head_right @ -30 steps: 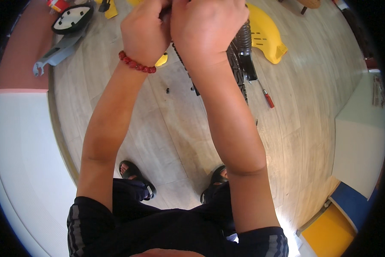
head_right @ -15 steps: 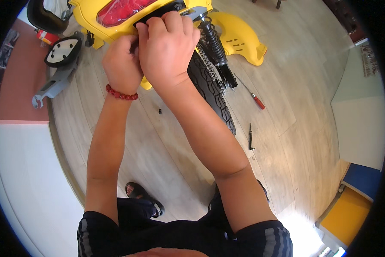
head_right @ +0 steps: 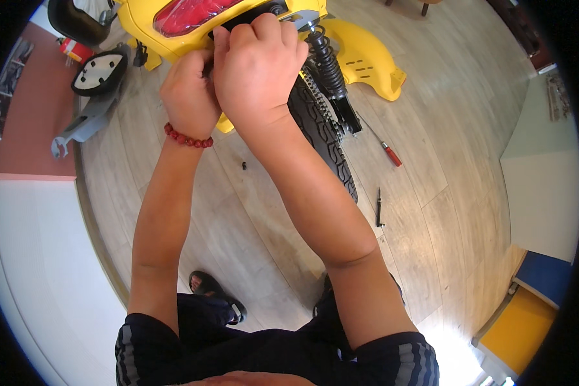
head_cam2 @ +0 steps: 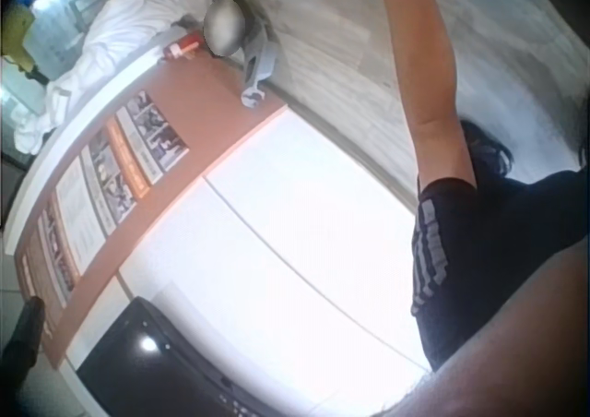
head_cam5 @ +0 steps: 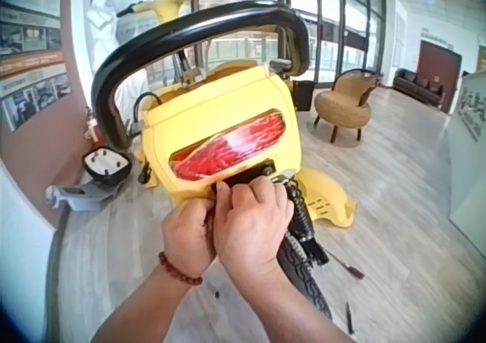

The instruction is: Repairing and assembling plastic panels on a yellow motorcycle using a screwdriver.

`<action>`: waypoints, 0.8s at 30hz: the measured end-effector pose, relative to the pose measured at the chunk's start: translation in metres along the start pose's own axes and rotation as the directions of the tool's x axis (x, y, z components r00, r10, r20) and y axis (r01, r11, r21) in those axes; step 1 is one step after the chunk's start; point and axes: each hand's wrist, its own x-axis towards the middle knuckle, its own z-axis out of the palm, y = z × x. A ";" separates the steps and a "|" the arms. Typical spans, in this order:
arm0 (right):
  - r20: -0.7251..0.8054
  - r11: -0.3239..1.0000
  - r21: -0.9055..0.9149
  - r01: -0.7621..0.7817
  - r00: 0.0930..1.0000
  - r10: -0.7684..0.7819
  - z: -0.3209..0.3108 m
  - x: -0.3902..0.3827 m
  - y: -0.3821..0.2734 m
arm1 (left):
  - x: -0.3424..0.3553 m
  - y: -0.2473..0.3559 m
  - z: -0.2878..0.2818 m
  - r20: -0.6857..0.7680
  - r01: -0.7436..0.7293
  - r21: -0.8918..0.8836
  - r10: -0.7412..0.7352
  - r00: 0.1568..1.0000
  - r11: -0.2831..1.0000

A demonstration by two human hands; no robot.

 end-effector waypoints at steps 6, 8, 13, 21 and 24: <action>-0.160 0.992 0.118 0.046 0.987 -0.026 0.008 -0.002 0.008 | 0.001 -0.001 0.005 -0.032 -0.022 0.001 0.022 0.999 1.000; -0.136 0.992 0.122 0.038 0.990 -0.022 0.003 -0.001 0.003 | -0.001 -0.002 0.001 0.012 0.011 0.017 -0.011 1.000 1.000; -0.008 0.998 0.061 -0.012 1.000 0.013 -0.003 0.001 -0.001 | -0.001 -0.003 0.002 -0.011 -0.010 0.014 0.010 1.000 1.000; -0.081 0.998 0.054 0.043 0.996 -0.039 -0.010 0.006 -0.008 | -0.003 -0.009 0.007 -0.037 -0.030 0.023 0.030 0.999 0.999; 0.049 0.995 -0.095 0.024 0.999 -0.020 -0.013 0.008 -0.008 | -0.003 -0.007 0.007 -0.049 -0.048 -0.003 0.048 0.998 0.999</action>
